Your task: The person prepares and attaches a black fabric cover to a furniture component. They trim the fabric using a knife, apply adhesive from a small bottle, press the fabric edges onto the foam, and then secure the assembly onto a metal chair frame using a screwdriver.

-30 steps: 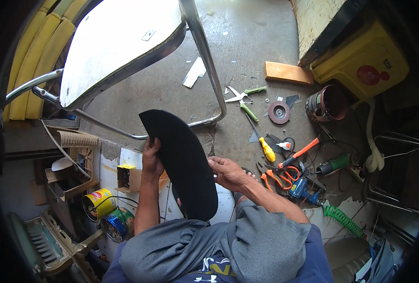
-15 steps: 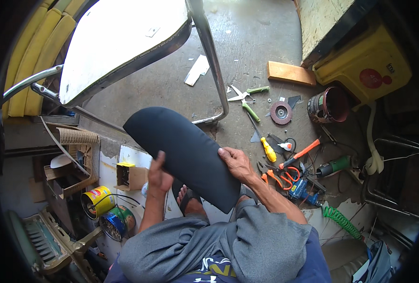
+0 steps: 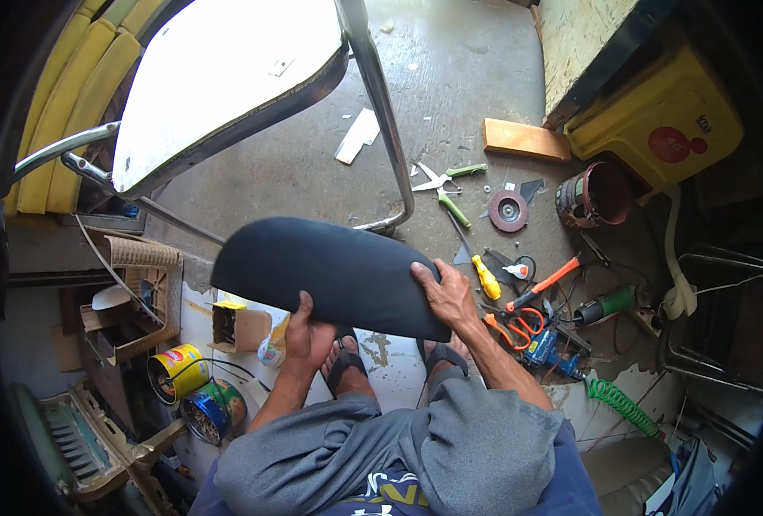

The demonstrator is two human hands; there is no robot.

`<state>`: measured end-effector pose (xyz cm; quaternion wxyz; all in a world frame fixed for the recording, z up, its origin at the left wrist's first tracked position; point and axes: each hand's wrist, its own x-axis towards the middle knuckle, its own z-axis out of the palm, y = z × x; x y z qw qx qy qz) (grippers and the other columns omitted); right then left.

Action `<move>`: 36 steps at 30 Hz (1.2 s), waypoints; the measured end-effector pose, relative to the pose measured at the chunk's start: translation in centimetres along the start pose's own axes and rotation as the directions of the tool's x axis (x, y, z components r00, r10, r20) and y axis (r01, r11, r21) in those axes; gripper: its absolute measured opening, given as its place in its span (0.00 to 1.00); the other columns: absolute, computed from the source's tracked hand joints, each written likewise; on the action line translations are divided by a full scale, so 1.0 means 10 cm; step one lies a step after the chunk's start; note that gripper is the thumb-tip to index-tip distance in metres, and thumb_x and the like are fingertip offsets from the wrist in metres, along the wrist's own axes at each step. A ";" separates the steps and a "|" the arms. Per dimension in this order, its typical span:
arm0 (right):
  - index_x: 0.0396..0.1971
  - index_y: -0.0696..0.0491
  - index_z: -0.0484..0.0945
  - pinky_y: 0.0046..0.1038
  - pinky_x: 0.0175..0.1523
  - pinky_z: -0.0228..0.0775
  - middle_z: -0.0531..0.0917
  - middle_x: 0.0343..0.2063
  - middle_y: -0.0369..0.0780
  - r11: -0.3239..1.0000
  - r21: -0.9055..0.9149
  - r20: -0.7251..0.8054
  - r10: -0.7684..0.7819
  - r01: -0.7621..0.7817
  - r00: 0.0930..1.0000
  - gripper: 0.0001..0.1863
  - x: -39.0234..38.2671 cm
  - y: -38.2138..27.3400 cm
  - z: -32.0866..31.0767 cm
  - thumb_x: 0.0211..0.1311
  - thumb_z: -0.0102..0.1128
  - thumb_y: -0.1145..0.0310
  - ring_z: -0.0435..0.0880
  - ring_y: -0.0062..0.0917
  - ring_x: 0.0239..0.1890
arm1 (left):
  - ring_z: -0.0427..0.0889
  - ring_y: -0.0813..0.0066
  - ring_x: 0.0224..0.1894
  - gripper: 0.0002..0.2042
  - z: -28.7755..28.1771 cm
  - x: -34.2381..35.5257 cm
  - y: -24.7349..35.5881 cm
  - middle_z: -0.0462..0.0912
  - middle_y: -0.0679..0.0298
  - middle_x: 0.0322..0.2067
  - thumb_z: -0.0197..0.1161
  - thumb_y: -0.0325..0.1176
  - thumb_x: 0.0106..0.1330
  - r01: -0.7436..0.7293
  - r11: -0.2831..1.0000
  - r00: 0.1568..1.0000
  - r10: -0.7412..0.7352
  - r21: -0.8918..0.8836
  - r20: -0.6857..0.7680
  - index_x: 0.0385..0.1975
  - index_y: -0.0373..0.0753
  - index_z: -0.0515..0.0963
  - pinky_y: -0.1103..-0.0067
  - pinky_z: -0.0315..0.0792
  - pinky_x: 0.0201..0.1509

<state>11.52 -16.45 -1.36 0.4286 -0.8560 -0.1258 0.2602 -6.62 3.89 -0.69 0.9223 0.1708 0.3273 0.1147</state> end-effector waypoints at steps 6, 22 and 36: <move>0.32 0.59 0.82 0.37 0.29 0.71 0.80 0.19 0.48 0.956 -0.203 0.130 -0.187 0.211 0.974 0.30 0.28 -0.31 -0.77 0.66 0.66 0.40 0.84 0.30 0.23 | 0.87 0.65 0.48 0.12 0.53 -0.64 0.31 0.88 0.55 0.45 0.62 0.34 0.74 -0.109 0.182 0.930 -0.328 0.977 0.165 0.48 0.32 0.84 0.67 0.77 0.60; 0.76 0.64 0.36 0.42 0.64 0.73 0.76 0.58 0.58 0.928 0.088 -0.221 -0.337 0.363 0.915 0.69 0.21 -1.15 -0.22 0.52 0.81 0.48 0.79 0.45 0.61 | 0.85 0.77 0.42 0.17 1.16 0.27 0.17 0.88 0.61 0.43 0.69 0.39 0.72 -0.361 0.490 0.904 0.394 0.794 0.168 0.51 0.32 0.82 0.78 0.80 0.49; 0.42 0.59 0.79 0.36 0.27 0.71 0.79 0.22 0.53 0.884 0.088 -0.288 -0.419 0.460 0.861 0.12 0.12 -1.10 -0.02 0.77 0.57 0.64 0.87 0.43 0.25 | 0.79 0.56 0.57 0.37 1.29 0.20 0.28 0.77 0.47 0.54 0.76 0.42 0.63 -0.452 -0.152 0.678 0.582 0.879 0.449 0.66 0.31 0.66 0.65 0.72 0.62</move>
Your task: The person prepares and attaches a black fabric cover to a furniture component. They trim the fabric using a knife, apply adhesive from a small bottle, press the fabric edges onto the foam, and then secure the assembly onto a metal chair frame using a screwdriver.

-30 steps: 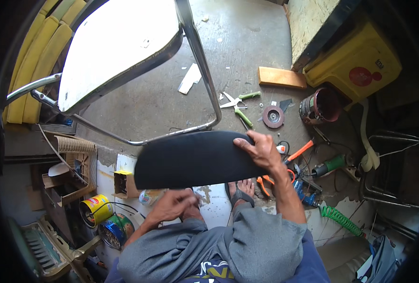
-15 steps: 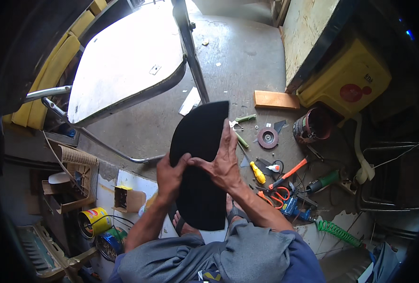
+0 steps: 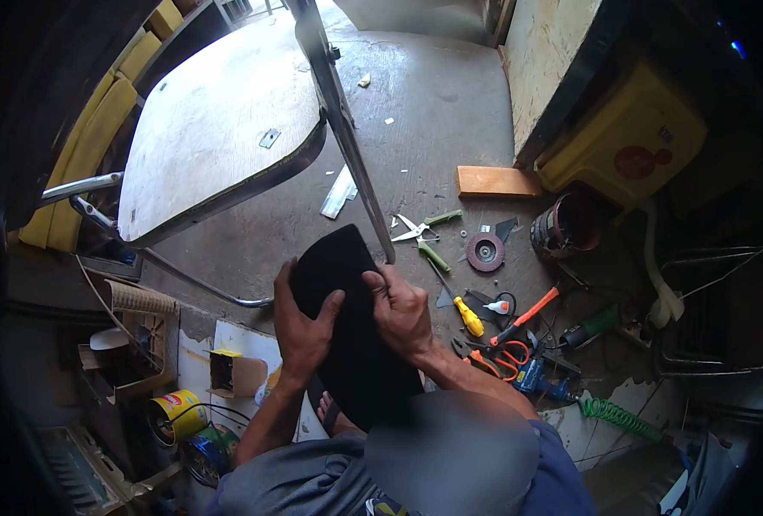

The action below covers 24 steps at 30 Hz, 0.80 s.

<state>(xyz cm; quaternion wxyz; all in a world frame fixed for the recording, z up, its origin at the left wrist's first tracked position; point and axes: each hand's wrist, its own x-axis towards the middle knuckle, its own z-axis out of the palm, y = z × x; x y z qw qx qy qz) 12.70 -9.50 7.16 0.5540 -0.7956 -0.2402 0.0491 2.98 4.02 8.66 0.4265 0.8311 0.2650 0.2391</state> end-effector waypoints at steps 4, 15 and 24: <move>0.43 0.59 0.79 0.37 0.29 0.72 0.81 0.24 0.52 0.991 0.110 0.103 -0.087 0.076 0.991 0.11 -0.05 -0.12 0.10 0.77 0.57 0.65 0.87 0.46 0.27 | 0.78 0.59 0.56 0.38 -0.22 0.14 0.19 0.75 0.49 0.52 0.77 0.38 0.62 -0.105 0.968 0.994 0.095 0.227 0.057 0.66 0.30 0.63 0.66 0.71 0.63; 0.43 0.60 0.82 0.33 0.36 0.74 0.83 0.27 0.48 0.981 0.191 0.358 -0.084 0.015 0.930 0.17 -0.01 -0.18 0.20 0.78 0.55 0.60 0.84 0.33 0.28 | 0.80 0.71 0.46 0.34 -0.27 0.04 -0.35 0.77 0.60 0.43 0.82 0.32 0.54 0.167 0.964 0.986 -0.169 -0.205 0.009 0.56 0.35 0.66 0.75 0.77 0.53; 0.76 0.51 0.61 0.41 0.69 0.67 0.75 0.65 0.50 0.785 0.347 0.823 0.008 -0.514 0.568 0.42 -0.09 0.17 -0.05 0.74 0.51 0.37 0.73 0.37 0.68 | 0.72 0.79 0.44 0.35 -0.55 0.02 -0.44 0.69 0.68 0.40 0.86 0.27 0.43 -0.098 0.662 0.993 0.011 -0.743 -0.121 0.48 0.45 0.66 0.80 0.71 0.51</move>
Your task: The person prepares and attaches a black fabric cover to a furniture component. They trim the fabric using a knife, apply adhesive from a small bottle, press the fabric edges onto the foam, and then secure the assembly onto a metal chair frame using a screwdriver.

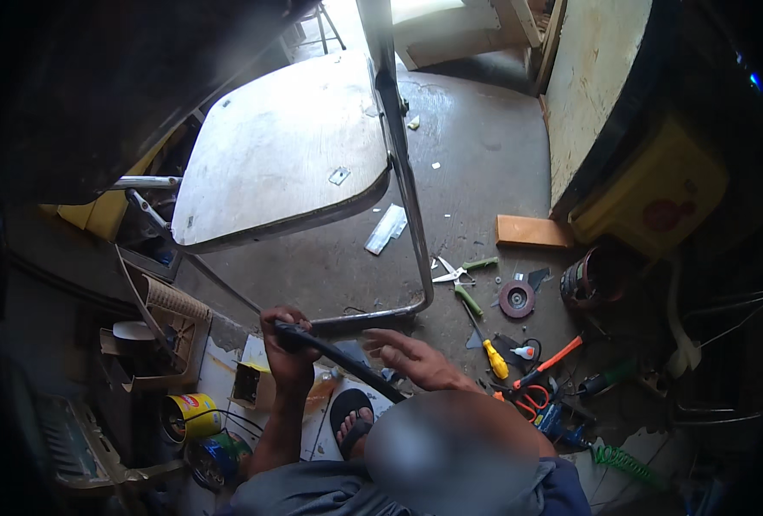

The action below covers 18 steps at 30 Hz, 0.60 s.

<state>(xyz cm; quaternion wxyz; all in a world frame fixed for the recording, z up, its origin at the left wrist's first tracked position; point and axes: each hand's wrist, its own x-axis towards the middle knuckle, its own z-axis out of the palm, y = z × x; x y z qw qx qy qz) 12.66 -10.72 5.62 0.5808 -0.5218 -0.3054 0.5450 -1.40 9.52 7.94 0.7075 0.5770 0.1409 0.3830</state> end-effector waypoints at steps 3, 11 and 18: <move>0.77 0.58 0.56 0.42 0.78 0.54 0.63 0.74 0.52 0.956 -0.217 0.011 0.206 -0.199 0.978 0.50 -0.04 0.20 -0.08 0.69 0.55 0.34 0.61 0.45 0.76 | 0.73 0.71 0.45 0.17 0.10 0.26 0.26 0.69 0.66 0.37 0.64 0.49 0.72 -0.142 0.959 0.985 0.161 -0.245 0.058 0.40 0.44 0.67 0.69 0.72 0.58; 0.40 0.56 0.86 0.28 0.43 0.77 0.84 0.33 0.40 0.585 -0.775 -0.002 -0.380 0.239 0.925 0.16 -0.74 -1.45 -0.71 0.54 0.79 0.65 0.85 0.28 0.36 | 0.55 0.42 0.77 0.31 0.00 0.37 1.49 0.64 0.42 0.68 0.61 0.61 0.69 0.184 0.956 0.852 -0.039 -0.229 0.521 0.54 0.34 0.75 0.48 0.58 0.75; 0.42 0.55 0.86 0.26 0.48 0.76 0.88 0.36 0.36 0.485 -0.874 -0.484 -0.867 -0.023 0.122 0.11 -2.29 -3.40 -0.61 0.59 0.70 0.76 0.85 0.21 0.38 | 0.83 0.58 0.54 0.17 -0.40 0.51 2.85 0.80 0.46 0.50 0.65 0.35 0.71 -0.550 0.795 0.813 0.440 0.255 0.383 0.52 0.30 0.77 0.65 0.78 0.58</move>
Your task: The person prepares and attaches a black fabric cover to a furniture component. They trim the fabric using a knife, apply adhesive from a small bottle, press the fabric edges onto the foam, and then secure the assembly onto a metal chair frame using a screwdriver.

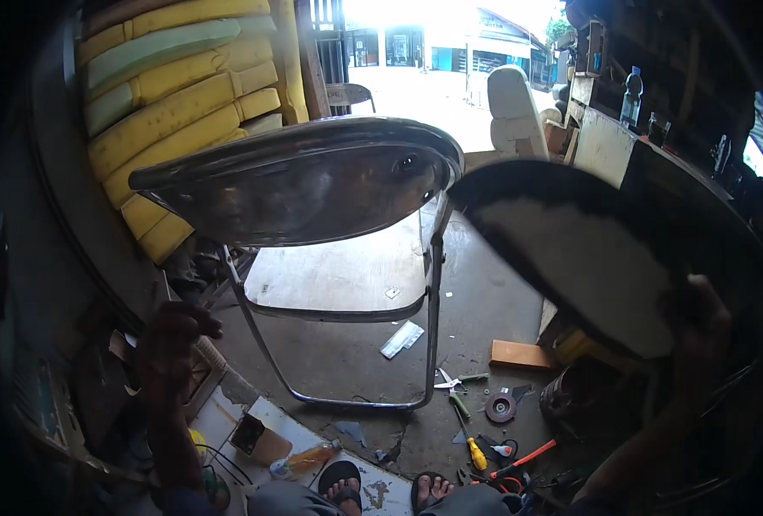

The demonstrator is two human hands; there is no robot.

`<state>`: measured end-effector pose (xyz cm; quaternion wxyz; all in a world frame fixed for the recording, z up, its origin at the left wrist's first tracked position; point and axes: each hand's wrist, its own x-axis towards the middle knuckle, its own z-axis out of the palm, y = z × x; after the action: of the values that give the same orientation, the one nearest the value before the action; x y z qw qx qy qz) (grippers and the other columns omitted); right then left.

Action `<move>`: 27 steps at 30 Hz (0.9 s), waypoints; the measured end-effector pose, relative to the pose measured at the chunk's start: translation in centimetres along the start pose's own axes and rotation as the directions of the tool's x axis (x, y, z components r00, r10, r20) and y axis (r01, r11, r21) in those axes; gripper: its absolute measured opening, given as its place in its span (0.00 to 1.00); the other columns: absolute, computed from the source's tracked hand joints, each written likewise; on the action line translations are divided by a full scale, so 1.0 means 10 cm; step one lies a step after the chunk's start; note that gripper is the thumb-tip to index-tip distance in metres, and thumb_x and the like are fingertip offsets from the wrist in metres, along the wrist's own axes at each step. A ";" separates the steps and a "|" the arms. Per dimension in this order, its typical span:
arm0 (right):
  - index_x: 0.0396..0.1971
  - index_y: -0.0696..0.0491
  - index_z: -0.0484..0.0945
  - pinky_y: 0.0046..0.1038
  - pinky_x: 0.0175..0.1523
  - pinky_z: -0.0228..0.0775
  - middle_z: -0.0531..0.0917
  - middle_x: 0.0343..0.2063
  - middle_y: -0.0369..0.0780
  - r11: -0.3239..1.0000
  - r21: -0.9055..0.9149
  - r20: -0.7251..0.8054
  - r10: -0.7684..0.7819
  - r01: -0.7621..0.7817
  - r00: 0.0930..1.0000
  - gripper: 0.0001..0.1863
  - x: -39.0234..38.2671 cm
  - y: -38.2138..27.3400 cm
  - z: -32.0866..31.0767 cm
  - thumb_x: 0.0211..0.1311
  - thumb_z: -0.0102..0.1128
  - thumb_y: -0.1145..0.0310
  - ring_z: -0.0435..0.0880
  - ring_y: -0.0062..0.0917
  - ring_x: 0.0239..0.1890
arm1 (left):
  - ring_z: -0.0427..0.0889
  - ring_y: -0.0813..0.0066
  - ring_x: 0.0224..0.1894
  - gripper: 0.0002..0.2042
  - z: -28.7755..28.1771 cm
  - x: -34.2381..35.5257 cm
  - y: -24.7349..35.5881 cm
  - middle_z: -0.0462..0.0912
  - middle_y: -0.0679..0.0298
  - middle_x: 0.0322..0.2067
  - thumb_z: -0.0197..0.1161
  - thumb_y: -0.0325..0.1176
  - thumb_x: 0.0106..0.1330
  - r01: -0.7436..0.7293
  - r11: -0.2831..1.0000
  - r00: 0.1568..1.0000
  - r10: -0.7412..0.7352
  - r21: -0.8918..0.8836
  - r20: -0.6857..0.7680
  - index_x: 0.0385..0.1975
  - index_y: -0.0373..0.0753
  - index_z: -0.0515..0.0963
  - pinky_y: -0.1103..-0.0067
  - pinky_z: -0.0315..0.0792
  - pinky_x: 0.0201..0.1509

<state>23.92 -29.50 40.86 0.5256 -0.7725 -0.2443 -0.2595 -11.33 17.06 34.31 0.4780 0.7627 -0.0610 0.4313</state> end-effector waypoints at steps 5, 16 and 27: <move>0.57 0.54 0.82 0.25 0.58 0.76 0.87 0.50 0.35 0.869 -0.302 0.124 -0.372 0.392 0.920 0.20 1.04 -0.93 -0.43 0.65 0.67 0.73 0.85 0.19 0.50 | 0.83 0.67 0.46 0.12 -0.20 0.60 0.27 0.81 0.55 0.44 0.61 0.30 0.72 -0.236 0.941 0.946 0.280 0.242 -0.165 0.51 0.32 0.77 0.73 0.77 0.53; 0.58 0.51 0.82 0.25 0.59 0.77 0.88 0.48 0.37 0.465 -0.320 0.188 -0.823 0.825 0.536 0.20 1.59 -1.84 0.21 0.66 0.67 0.71 0.87 0.21 0.51 | 0.81 0.64 0.55 0.20 0.43 1.92 0.99 0.82 0.57 0.51 0.69 0.36 0.67 -0.556 0.505 0.788 0.573 0.660 0.225 0.57 0.40 0.77 0.69 0.74 0.60; 0.63 0.44 0.78 0.42 0.64 0.74 0.86 0.54 0.43 0.417 0.020 -0.005 -0.909 0.909 0.417 0.29 1.34 -2.27 1.72 0.62 0.74 0.57 0.84 0.32 0.58 | 0.84 0.68 0.39 0.17 -0.04 2.50 1.31 0.87 0.60 0.35 0.76 0.35 0.60 -0.175 0.454 0.984 0.099 0.873 0.146 0.46 0.33 0.83 0.72 0.75 0.52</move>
<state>21.59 -4.48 59.82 0.3088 -0.5142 -0.6269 -0.4972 -2.66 18.36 61.12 -0.0233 0.9075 0.0916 0.4092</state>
